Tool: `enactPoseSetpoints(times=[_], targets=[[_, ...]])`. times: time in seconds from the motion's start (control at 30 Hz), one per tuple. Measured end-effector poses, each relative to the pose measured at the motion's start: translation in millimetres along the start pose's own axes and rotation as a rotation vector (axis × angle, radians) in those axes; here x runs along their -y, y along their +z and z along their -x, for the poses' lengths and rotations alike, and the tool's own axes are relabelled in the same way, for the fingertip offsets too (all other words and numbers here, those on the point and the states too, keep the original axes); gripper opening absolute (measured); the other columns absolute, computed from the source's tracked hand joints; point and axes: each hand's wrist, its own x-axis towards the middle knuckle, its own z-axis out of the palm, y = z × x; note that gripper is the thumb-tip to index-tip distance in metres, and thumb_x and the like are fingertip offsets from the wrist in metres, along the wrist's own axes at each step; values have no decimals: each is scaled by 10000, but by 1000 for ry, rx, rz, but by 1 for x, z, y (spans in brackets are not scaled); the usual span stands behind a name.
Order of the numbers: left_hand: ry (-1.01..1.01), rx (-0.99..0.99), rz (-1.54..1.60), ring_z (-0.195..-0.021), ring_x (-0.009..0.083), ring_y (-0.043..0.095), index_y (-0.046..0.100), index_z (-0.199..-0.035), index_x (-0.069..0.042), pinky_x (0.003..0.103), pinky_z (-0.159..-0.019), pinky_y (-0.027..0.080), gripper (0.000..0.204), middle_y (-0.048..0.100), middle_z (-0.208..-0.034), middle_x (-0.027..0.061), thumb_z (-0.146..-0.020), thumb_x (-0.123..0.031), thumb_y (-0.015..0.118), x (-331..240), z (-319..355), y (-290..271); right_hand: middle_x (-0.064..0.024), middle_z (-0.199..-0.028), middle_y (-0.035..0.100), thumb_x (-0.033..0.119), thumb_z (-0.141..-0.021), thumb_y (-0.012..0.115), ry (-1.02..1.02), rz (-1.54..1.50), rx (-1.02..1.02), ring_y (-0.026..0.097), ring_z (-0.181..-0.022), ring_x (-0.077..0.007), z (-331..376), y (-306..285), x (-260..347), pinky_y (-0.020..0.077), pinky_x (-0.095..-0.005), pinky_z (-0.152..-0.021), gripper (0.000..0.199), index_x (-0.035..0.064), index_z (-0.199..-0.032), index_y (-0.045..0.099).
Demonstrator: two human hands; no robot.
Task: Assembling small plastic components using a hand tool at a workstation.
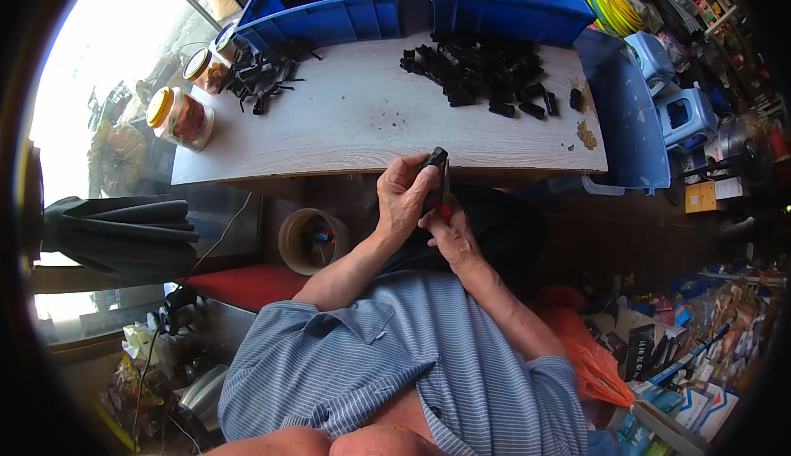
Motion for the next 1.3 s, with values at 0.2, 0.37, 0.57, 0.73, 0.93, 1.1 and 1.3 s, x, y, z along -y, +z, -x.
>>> enactPoseSetpoints(times=[0.2,0.37,0.57,0.73,0.93,1.1,1.3], targets=[[29,3,-26,-786,53,600,599,-1119,32,215,-722,522,206,677,-901,35,-942,-58,652,2,1,3,-22,-889,602,327,-873,551,-14,26,-7,602,-817,-104,-3,-2,-6,505,-253,-597,419,53,-1186,499],[39,7,-28,-783,52,596,602,-1120,31,207,-715,514,206,677,-903,29,-941,-56,654,3,0,3,-25,-819,586,263,-855,585,-22,-67,-14,596,-715,-104,-5,0,-8,517,-251,-552,394,32,-1163,502],[52,50,-139,-784,39,578,613,-1107,30,207,-705,506,188,672,-902,21,-942,-52,650,9,-1,5,-27,-734,551,253,-907,594,90,-130,10,545,-552,-97,-15,-9,-23,546,-286,-478,315,23,-1108,515],[200,73,-367,-663,71,587,617,-1044,48,260,-609,497,229,662,-715,91,-894,-107,695,3,-17,22,-23,-726,549,337,-915,621,70,-250,-55,560,-573,-106,-20,-13,-26,558,-294,-501,339,57,-1085,531],[292,163,-543,-686,84,620,602,-1059,55,237,-622,522,230,690,-818,83,-911,-102,682,-3,-97,44,-34,-667,549,193,-837,570,55,-436,-229,598,-601,-178,-22,-23,0,594,-450,-555,207,83,-1011,552],[87,215,-146,-733,150,677,590,-1085,73,271,-652,570,267,693,-858,104,-921,-120,674,-28,-112,65,-32,-686,557,185,-851,553,27,-443,-228,613,-644,-175,-26,-42,-2,592,-450,-550,199,85,-1022,541],[-38,198,-83,-787,150,694,599,-1111,55,269,-712,574,268,710,-910,103,-922,-121,670,-9,-77,59,-45,-813,609,230,-868,556,13,-398,-194,644,-770,-162,-29,-42,0,562,-381,-570,357,62,-1181,524]])
